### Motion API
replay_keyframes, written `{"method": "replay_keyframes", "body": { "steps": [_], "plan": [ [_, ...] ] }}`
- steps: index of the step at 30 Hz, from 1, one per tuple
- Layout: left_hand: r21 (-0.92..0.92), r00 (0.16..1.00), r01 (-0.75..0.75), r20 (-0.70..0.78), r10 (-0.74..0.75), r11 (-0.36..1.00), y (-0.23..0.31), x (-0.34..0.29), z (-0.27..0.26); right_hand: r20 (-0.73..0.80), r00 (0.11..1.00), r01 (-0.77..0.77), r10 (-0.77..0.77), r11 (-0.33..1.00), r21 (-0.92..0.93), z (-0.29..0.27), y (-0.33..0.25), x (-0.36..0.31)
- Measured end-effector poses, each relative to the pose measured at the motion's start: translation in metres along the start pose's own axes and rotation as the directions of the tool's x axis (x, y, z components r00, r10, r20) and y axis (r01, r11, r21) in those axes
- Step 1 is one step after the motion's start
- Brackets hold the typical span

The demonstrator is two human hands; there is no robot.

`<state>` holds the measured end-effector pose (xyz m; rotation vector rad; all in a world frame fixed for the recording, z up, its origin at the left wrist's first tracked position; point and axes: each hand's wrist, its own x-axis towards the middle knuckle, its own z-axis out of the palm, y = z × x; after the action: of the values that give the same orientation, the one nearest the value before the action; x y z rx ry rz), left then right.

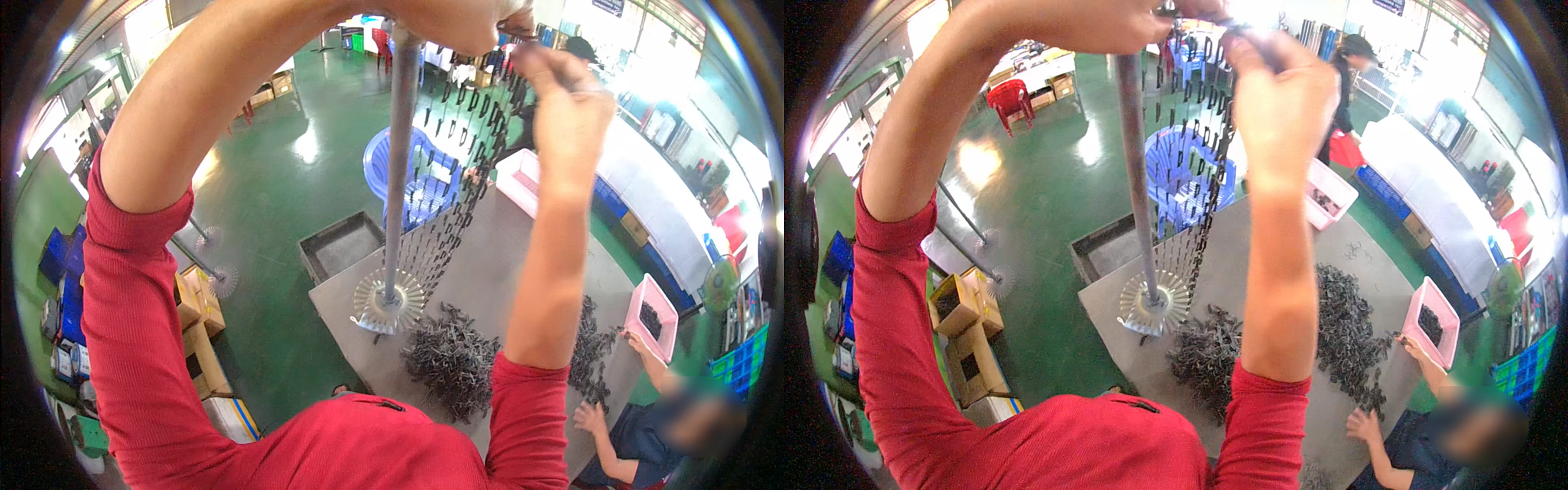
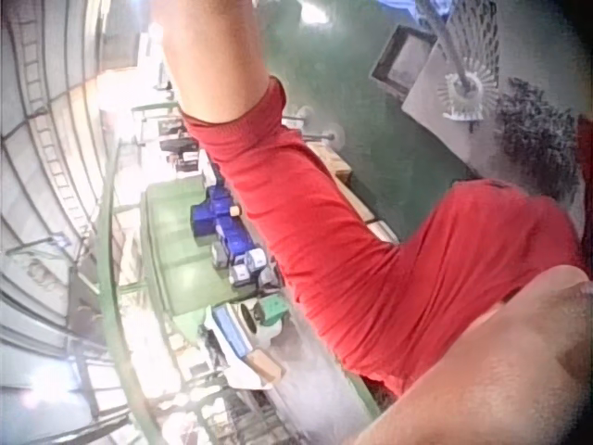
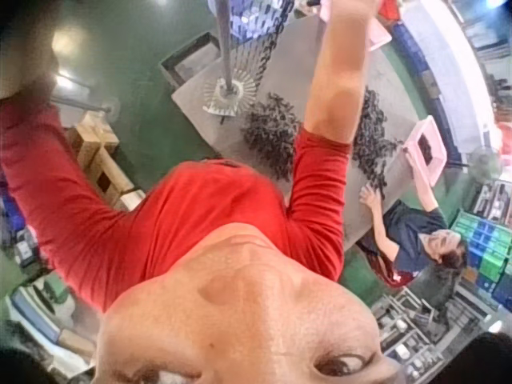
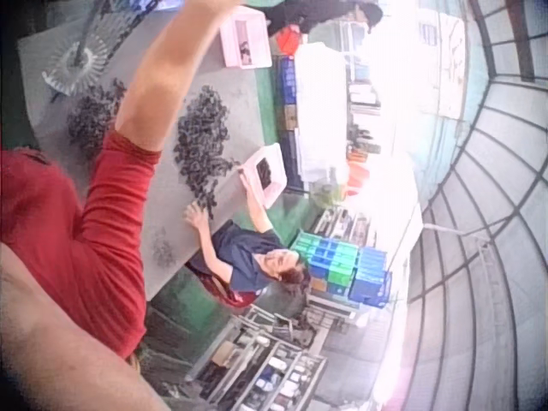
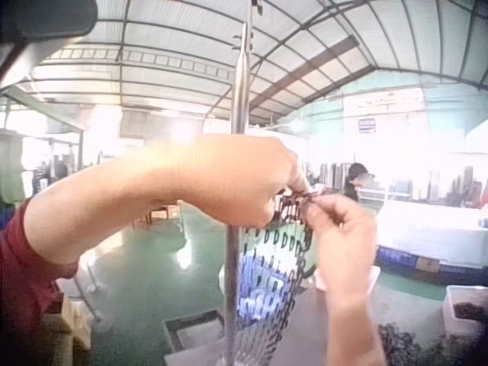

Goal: The person gathers small metal keyring components on a table and then attaches them one by one to a vertical rotating rack. The person repeatedly picks up components and clips them onto the rack, working continuously throughout the clip.

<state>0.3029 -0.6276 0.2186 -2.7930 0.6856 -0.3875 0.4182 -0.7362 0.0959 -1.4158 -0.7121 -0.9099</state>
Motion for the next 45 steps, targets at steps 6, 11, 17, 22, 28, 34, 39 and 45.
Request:
{"method": "replay_keyframes", "body": {
  "steps": [6, 11, 17, 22, 28, 34, 39, 45],
  "plan": [
    [-0.052, 0.998, -0.026, 0.06, 0.029, 0.998, 0.005, 0.003, -0.002, 0.467, 0.879, -0.338, 0.096, 0.815, 0.47, -0.036, 0.032, 0.022],
    [0.042, 0.998, -0.061, 0.038, 0.059, 0.997, 0.005, 0.004, -0.001, 0.561, 0.825, -0.427, 0.071, 0.727, 0.537, -0.046, 0.05, 0.029],
    [0.099, 0.997, 0.069, 0.022, -0.072, 0.993, 0.024, -0.005, -0.001, 0.567, 0.823, -0.465, 0.027, 0.605, 0.647, -0.048, 0.075, 0.036],
    [0.107, 0.98, -0.13, -0.138, 0.144, 0.986, -0.007, -0.009, 0.013, 0.587, 0.809, -0.52, -0.016, 0.444, 0.73, -0.075, 0.094, 0.033],
    [0.067, 0.956, -0.172, -0.228, 0.183, 0.983, -0.026, -0.019, 0.027, 0.618, 0.781, -0.478, 0.092, 0.724, 0.497, -0.071, 0.077, 0.01],
    [-0.18, 0.971, -0.129, -0.223, 0.088, 0.975, -0.032, 0.003, 0.038, 0.289, 0.924, -0.324, 0.25, 0.912, 0.249, -0.04, 0.042, 0.0],
    [-0.181, 0.997, -0.026, -0.082, 0.011, 0.983, -0.021, -0.007, 0.014, 0.049, 0.994, -0.107, 0.097, 0.948, 0.3, -0.005, 0.028, 0.001],
    [-0.126, 0.999, -0.02, -0.052, 0.014, 0.992, -0.024, -0.002, 0.014, 0.034, 0.987, -0.158, 0.154, 0.953, 0.26, -0.002, 0.015, -0.003]
  ]
}}
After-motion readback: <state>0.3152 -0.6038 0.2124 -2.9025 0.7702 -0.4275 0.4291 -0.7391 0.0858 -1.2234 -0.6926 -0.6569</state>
